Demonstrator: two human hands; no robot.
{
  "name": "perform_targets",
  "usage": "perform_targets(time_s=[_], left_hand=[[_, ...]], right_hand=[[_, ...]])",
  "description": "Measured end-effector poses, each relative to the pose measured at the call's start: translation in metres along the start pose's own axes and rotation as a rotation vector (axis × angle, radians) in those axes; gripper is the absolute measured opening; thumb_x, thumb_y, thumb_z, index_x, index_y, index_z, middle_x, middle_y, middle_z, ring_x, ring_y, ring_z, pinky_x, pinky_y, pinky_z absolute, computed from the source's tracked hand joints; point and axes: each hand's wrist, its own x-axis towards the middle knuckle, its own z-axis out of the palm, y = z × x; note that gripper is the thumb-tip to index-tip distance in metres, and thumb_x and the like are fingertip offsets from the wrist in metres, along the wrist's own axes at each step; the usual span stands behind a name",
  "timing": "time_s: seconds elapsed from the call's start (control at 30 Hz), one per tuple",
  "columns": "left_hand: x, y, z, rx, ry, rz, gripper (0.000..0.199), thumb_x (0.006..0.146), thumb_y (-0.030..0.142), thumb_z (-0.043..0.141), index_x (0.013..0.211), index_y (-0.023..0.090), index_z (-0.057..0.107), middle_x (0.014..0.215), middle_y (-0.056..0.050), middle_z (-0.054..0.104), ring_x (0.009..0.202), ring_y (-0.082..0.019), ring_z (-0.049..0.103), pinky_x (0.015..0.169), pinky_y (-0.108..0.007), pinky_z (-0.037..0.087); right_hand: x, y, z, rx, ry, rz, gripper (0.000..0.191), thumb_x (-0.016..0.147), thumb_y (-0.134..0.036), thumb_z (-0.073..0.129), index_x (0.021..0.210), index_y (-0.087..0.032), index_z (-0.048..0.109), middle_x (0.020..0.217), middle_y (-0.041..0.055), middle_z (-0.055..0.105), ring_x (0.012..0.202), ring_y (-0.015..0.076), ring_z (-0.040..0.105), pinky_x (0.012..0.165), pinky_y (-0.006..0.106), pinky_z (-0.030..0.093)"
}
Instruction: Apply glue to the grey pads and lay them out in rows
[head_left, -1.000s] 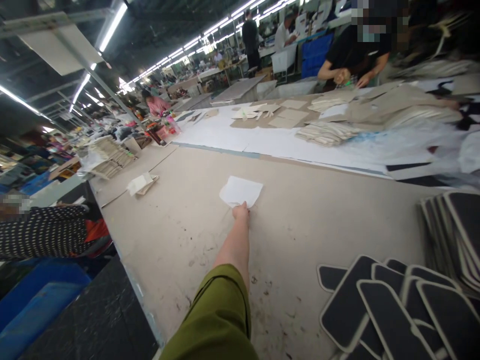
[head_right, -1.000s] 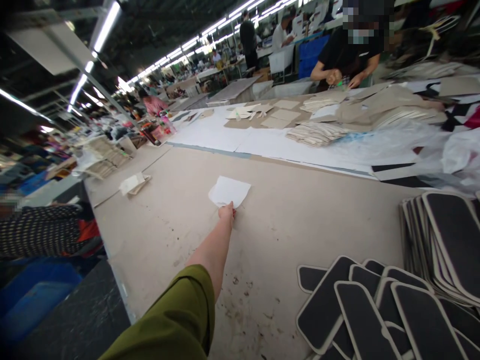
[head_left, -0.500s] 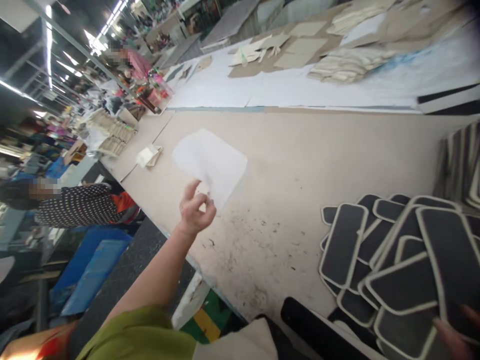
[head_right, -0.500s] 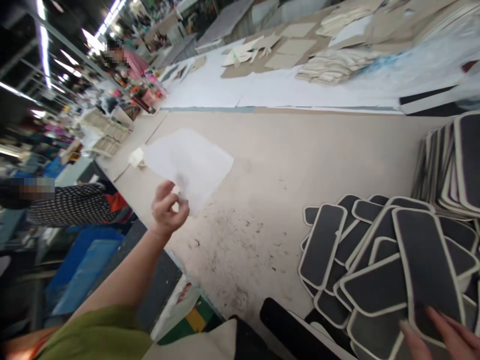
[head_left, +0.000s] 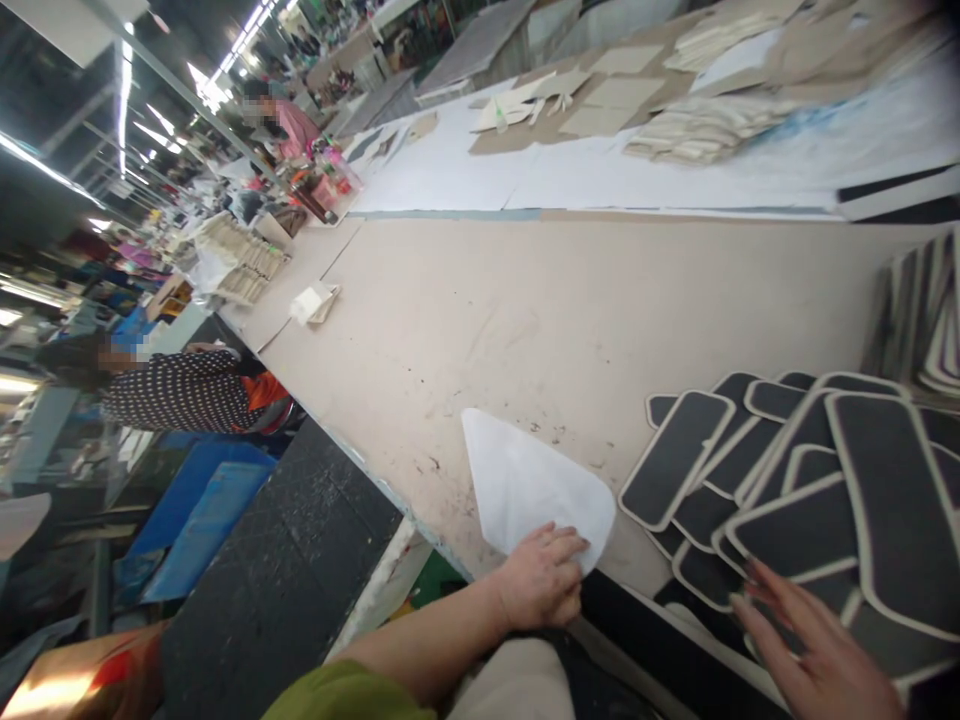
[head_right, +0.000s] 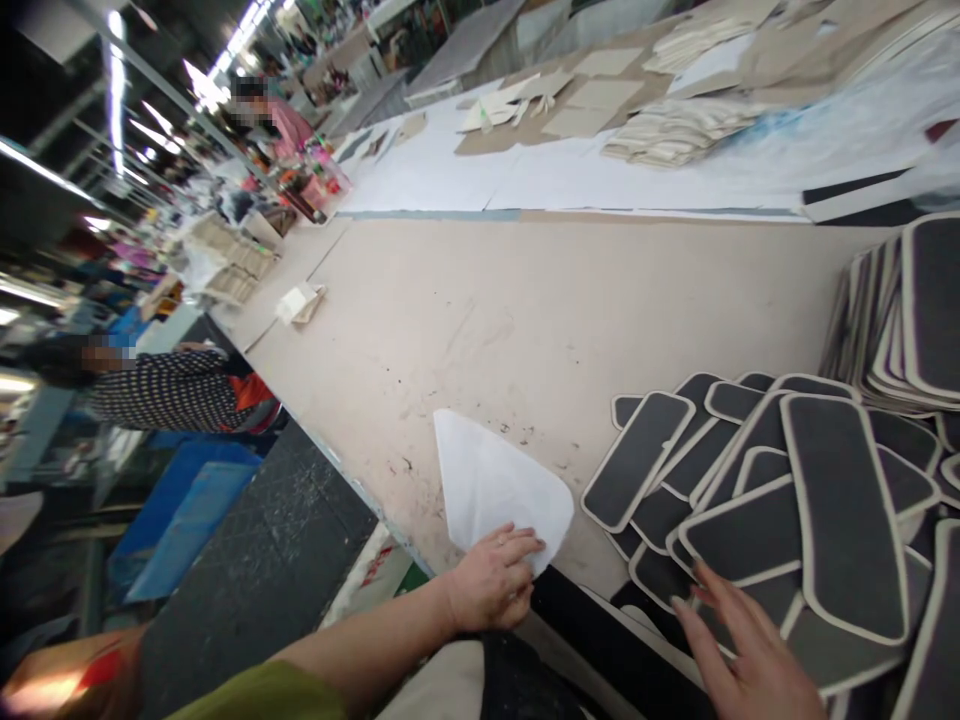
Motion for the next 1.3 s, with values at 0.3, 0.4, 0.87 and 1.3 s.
perform_targets(time_s=[0.3,0.4,0.87,1.3], left_hand=[[0.013,0.007,0.017,-0.045,0.183,0.195,0.036,0.086,0.049,0.048,0.091,0.016,0.064,0.121,-0.012,0.062,0.111,-0.021,0.058,0.106,-0.037,0.037],[0.004,-0.025,0.008,-0.023,0.364,-0.004,0.032,0.087,0.040,0.049,0.105,0.016,0.061,0.125,-0.013,0.059,0.121,-0.024,0.050,0.107,-0.042,0.037],[-0.007,-0.158,-0.042,-0.143,0.441,-1.049,0.019,0.077,0.029,0.063,0.091,0.016,0.064,0.091,-0.009,0.069,0.088,-0.023,0.064,0.079,-0.030,0.047],[-0.101,-0.164,-0.046,0.223,0.605,-1.019,0.073,0.077,0.039,0.066,0.137,0.007,0.037,0.145,-0.025,0.034,0.138,-0.036,0.026,0.110,-0.053,0.025]], right_hand=[[0.009,-0.048,0.083,0.924,-0.400,0.751,0.075,0.069,-0.058,0.068,0.130,-0.021,0.045,0.110,0.0109,0.066,0.096,0.0248,0.065,0.078,0.035,0.054],[0.019,-0.047,0.098,0.801,-0.399,0.727,0.061,0.060,-0.056,0.073,0.107,-0.019,0.060,0.093,0.0069,0.069,0.085,0.0229,0.065,0.068,0.030,0.053],[0.017,-0.060,0.134,0.644,-0.488,0.670,0.045,0.059,-0.050,0.066,0.091,-0.019,0.063,0.078,0.0040,0.067,0.072,0.0212,0.063,0.063,0.032,0.054],[0.005,-0.095,0.190,0.455,-0.643,0.603,0.025,0.072,-0.042,0.054,0.078,-0.019,0.058,0.068,0.0015,0.065,0.060,0.0169,0.062,0.054,0.026,0.051]])
